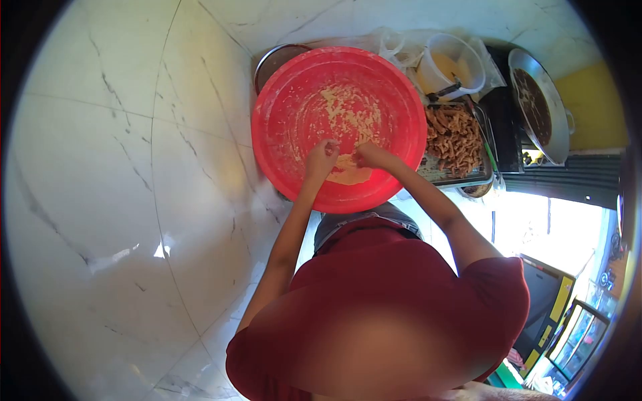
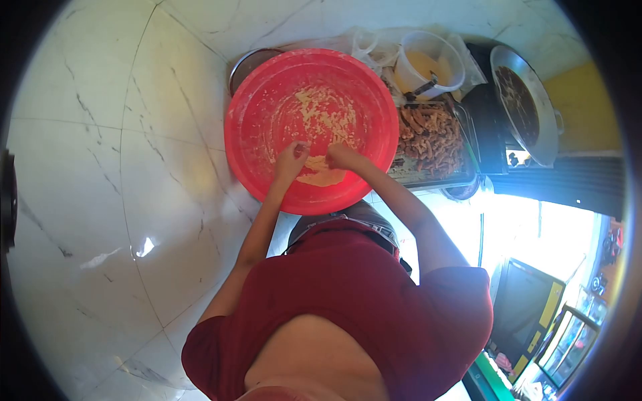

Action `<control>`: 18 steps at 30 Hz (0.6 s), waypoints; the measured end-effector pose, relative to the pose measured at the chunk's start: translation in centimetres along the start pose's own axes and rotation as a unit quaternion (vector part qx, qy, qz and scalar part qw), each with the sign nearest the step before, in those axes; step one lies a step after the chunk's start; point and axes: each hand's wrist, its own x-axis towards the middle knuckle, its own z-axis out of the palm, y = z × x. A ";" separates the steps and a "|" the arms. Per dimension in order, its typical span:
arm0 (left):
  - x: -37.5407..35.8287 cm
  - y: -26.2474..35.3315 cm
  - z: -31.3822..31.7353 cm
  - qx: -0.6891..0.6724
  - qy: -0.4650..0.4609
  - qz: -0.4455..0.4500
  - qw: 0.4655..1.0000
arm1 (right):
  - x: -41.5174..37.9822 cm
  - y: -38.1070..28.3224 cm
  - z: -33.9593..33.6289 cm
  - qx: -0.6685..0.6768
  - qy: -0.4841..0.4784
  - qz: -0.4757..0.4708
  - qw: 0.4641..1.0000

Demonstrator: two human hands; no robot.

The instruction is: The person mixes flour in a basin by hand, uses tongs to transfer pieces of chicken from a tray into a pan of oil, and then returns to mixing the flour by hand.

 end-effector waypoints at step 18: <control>4.5 -1.4 3.6 0.121 -0.113 -0.070 0.984 | -9.0 -4.1 -9.0 -0.045 0.372 0.101 0.921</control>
